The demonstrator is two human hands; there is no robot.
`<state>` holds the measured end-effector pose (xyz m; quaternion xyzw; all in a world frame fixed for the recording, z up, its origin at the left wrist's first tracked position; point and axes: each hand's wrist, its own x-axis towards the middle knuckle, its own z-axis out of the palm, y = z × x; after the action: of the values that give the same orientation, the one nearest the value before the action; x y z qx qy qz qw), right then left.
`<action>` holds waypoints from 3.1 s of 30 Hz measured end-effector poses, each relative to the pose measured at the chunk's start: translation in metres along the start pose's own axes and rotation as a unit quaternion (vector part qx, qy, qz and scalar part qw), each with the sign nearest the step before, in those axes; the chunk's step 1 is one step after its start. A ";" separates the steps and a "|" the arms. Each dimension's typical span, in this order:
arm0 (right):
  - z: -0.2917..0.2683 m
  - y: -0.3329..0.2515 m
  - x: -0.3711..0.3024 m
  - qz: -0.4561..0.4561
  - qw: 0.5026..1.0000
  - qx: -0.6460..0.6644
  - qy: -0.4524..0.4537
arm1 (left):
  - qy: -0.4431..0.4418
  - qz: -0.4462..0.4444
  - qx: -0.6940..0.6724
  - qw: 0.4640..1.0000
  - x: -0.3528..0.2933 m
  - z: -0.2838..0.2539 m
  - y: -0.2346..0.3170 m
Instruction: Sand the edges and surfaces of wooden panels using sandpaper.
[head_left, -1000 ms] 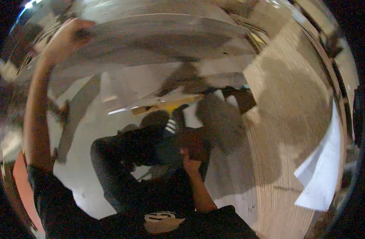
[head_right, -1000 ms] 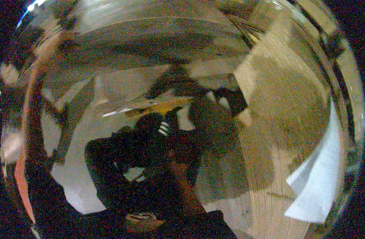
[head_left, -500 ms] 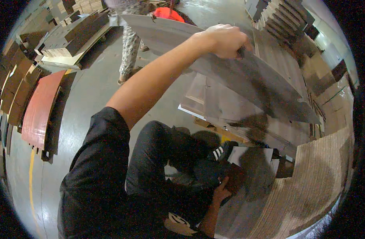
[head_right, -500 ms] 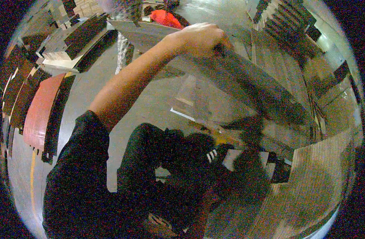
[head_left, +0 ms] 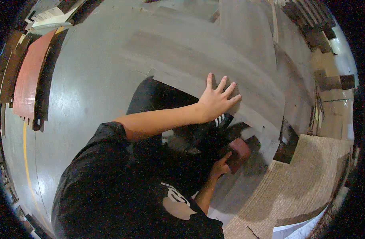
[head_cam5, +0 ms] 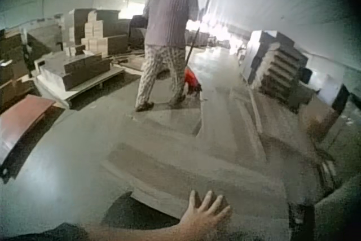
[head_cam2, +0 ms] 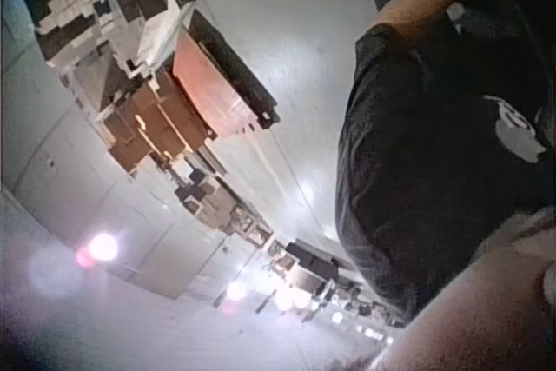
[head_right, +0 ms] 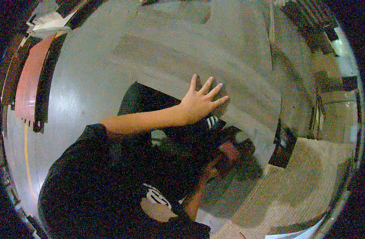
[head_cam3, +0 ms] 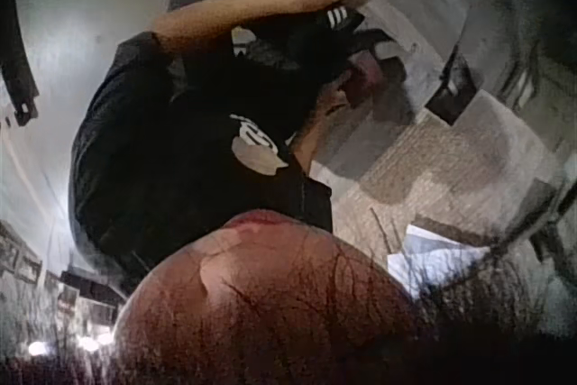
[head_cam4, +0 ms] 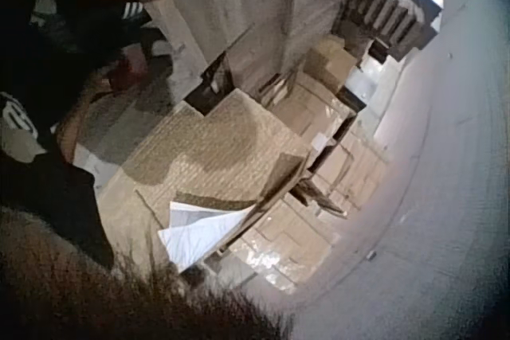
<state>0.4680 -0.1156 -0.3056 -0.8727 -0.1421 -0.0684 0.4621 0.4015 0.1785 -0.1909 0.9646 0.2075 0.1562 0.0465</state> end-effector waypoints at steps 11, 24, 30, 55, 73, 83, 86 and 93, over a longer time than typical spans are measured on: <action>-0.015 -0.011 0.003 -0.080 0.996 -0.039 0.015 | -0.027 0.015 -0.074 0.997 -0.017 0.014 -0.007; 0.011 -0.091 -0.022 -0.188 0.963 0.170 -0.095 | -0.036 -0.448 -0.313 0.837 -0.149 -0.026 -0.294; 0.049 -0.221 -0.005 -0.357 0.916 0.056 -0.172 | 0.037 -0.456 -0.572 0.681 -0.161 -0.065 -0.188; 0.048 -0.257 0.001 -0.389 0.886 -0.117 -0.225 | 0.133 -0.288 -0.805 0.501 -0.216 0.013 -0.125; 0.003 -0.259 0.022 -0.305 0.886 -0.119 -0.329 | 0.059 -0.277 -0.760 0.585 -0.214 0.006 -0.126; 0.070 -0.207 0.011 -0.354 0.829 -0.132 -0.414 | 0.014 -0.427 -0.775 0.465 -0.190 -0.016 -0.121; 0.039 -0.193 0.003 -0.321 0.794 -0.162 -0.491 | 0.044 -0.287 -0.913 0.286 -0.187 -0.007 -0.117; -0.018 -0.146 -0.021 -0.186 0.866 -0.042 -0.462 | 0.095 -0.360 -0.808 0.456 -0.193 -0.009 -0.106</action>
<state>0.4026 -0.0567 -0.1864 -0.7806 -0.4961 0.2516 0.2850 0.1905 0.1950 -0.2536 0.3132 0.3203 0.3134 0.8373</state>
